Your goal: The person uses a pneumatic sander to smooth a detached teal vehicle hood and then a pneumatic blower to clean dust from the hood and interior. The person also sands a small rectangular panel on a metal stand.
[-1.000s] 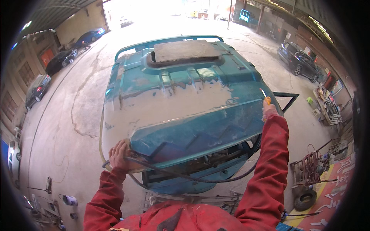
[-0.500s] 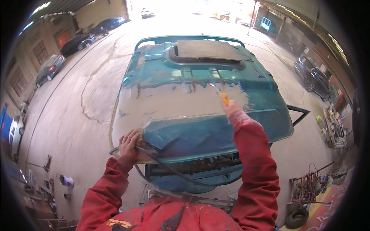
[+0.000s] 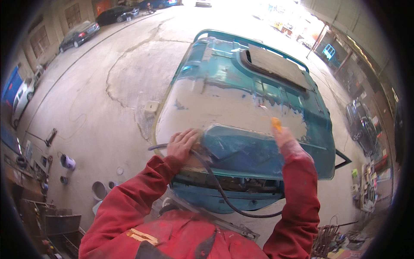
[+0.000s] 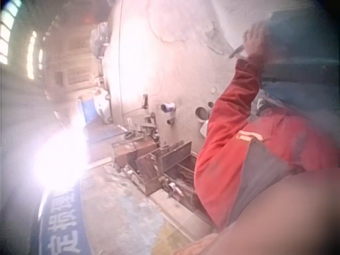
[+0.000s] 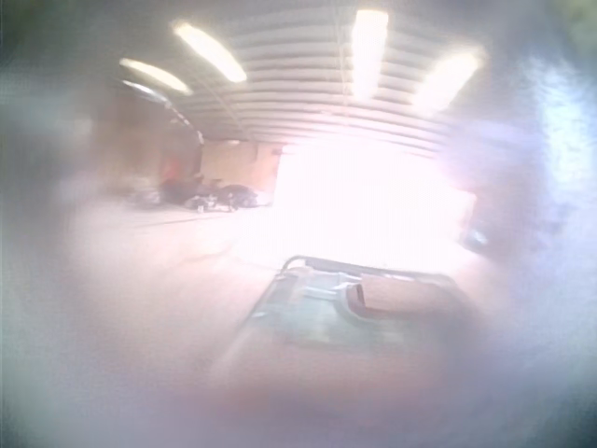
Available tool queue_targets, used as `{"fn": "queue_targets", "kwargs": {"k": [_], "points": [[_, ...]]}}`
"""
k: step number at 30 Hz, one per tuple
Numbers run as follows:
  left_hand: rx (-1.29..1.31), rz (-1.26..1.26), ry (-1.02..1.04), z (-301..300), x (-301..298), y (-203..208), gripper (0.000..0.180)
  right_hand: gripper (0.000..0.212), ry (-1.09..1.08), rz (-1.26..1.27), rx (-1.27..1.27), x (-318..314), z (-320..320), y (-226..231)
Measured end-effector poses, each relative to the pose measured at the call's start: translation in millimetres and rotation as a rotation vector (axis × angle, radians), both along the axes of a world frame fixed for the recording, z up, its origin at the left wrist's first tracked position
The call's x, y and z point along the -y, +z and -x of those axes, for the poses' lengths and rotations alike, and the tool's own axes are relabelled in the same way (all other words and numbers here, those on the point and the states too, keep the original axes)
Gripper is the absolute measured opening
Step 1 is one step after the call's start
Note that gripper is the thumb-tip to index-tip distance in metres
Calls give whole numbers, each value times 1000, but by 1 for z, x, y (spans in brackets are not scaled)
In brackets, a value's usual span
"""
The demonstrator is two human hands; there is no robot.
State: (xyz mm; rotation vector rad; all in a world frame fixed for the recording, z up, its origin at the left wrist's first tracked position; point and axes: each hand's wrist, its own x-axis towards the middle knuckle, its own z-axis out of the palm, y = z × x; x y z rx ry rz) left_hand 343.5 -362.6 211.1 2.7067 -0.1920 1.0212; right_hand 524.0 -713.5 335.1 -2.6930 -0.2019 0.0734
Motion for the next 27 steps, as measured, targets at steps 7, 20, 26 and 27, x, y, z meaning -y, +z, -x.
{"fn": "queue_targets", "kwargs": {"k": [7, 20, 26, 27], "points": [[30, 89, -47, 2, -5, 3, 34, 52, 105, 81, 23, -55, 30, 11], [-437, 520, -214, 157, -124, -15, 21, 47, -169, -202, -281, -49, 160, 53], [-724, 499, 16, 212, -170, -102, 38, 45, -615, -81, -123, 21, 218, 33], [-795, 506, 34, 217, -171, -117, 42, 43, -605, -164, -179, 9, 229, 27]]}}
